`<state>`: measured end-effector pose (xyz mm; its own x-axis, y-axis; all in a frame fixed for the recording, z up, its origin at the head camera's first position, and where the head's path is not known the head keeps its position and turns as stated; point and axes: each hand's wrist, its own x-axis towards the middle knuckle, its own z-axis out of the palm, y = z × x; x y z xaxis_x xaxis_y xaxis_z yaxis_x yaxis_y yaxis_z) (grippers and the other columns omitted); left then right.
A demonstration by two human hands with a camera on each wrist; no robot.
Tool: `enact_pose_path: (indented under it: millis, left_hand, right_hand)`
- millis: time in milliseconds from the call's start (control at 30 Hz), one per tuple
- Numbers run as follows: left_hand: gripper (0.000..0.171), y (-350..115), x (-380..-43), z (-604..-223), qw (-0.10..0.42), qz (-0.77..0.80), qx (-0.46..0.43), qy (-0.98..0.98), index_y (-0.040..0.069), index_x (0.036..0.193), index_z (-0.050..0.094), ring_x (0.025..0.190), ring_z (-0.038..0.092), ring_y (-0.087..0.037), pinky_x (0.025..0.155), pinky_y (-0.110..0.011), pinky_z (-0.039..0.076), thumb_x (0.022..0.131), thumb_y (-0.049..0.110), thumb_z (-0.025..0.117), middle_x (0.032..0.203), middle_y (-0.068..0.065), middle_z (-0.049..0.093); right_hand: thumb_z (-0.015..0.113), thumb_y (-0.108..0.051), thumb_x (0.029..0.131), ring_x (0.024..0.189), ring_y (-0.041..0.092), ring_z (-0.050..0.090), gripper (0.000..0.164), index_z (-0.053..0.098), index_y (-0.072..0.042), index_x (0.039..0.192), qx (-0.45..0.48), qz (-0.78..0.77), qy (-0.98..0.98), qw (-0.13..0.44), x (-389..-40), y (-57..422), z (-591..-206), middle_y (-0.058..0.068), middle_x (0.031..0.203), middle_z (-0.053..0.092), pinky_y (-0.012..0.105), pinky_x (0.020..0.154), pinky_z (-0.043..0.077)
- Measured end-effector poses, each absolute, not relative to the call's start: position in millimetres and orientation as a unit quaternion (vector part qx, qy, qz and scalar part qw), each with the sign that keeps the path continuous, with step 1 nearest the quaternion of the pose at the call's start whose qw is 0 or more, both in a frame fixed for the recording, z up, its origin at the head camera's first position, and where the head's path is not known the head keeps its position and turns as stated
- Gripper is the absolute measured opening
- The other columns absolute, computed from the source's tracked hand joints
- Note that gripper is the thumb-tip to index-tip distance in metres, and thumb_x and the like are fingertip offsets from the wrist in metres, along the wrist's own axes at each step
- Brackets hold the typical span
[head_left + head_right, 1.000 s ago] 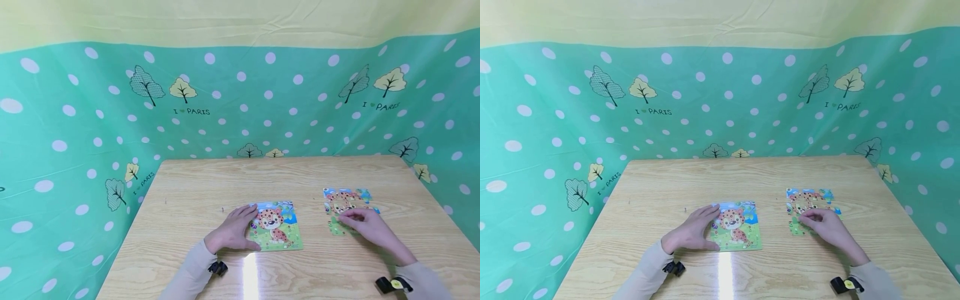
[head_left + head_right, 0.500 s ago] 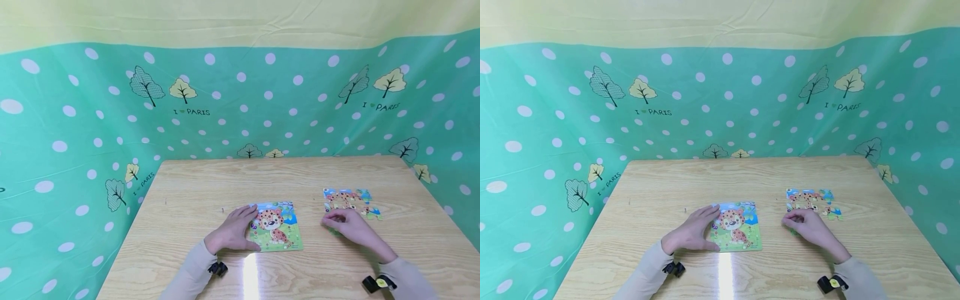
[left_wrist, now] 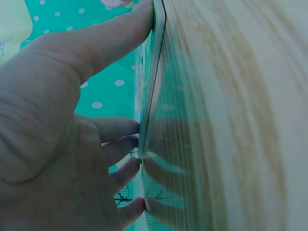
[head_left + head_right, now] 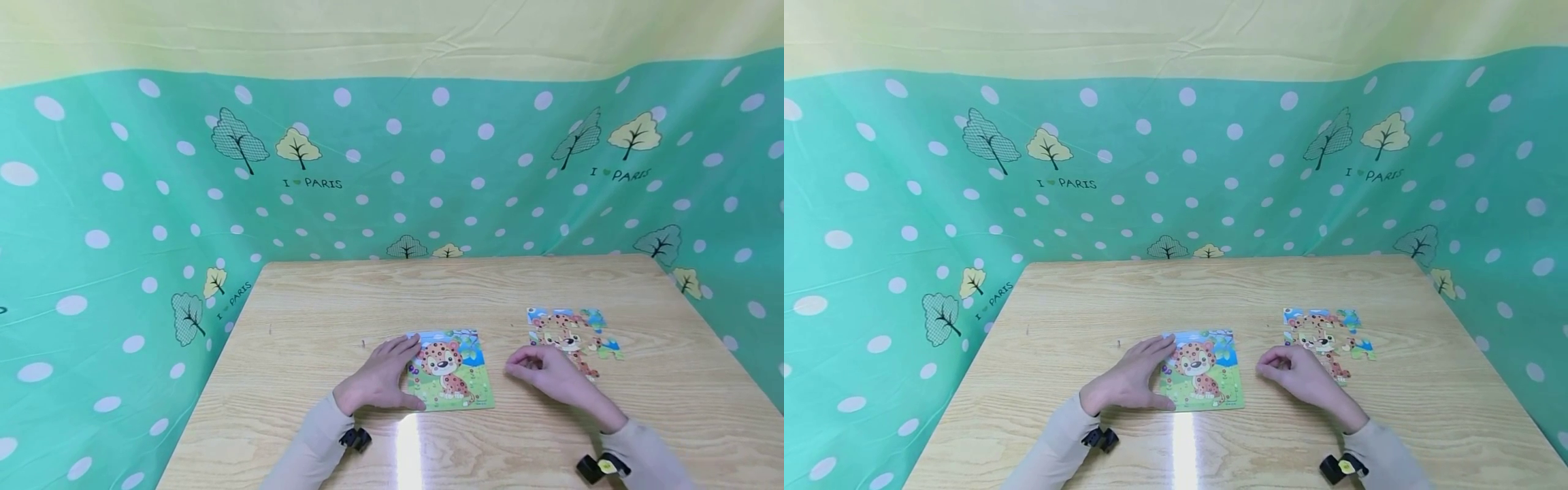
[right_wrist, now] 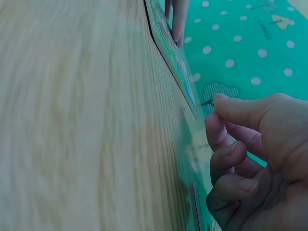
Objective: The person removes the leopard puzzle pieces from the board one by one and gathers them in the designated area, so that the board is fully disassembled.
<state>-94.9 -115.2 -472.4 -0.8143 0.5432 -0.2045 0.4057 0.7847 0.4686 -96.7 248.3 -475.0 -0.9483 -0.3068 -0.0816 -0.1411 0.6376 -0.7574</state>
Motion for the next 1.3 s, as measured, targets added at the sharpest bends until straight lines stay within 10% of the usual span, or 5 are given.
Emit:
enact_pose_path:
  millis: [733,1300]
  left_hand:
    - [0.117,-114.1,-93.5,-472.8,0.171,0.202,0.250,0.931,0.008,0.168,0.030,0.166,0.019,-0.030,0.136,-0.055,0.016,0.080,0.058,0.088,0.179,-0.006,0.022]
    - [0.117,-114.4,-94.3,-473.5,0.166,0.200,0.248,0.933,0.008,0.168,0.031,0.166,0.019,-0.030,0.136,-0.054,0.017,0.079,0.058,0.089,0.179,-0.005,0.022]
  right_hand:
    - [0.084,-0.035,0.092,0.065,0.004,0.054,0.043,0.074,-0.009,0.125,-0.231,-0.422,0.861,0.167,-91.0,208.8,-479.8,-0.007,0.079,0.065,0.022,0.060,0.048]
    - [0.091,-0.034,0.084,0.054,0.001,0.041,0.041,0.074,-0.012,0.114,-0.223,-0.395,0.872,0.185,-91.7,199.4,-476.6,-0.011,0.065,0.052,0.021,0.065,0.046]
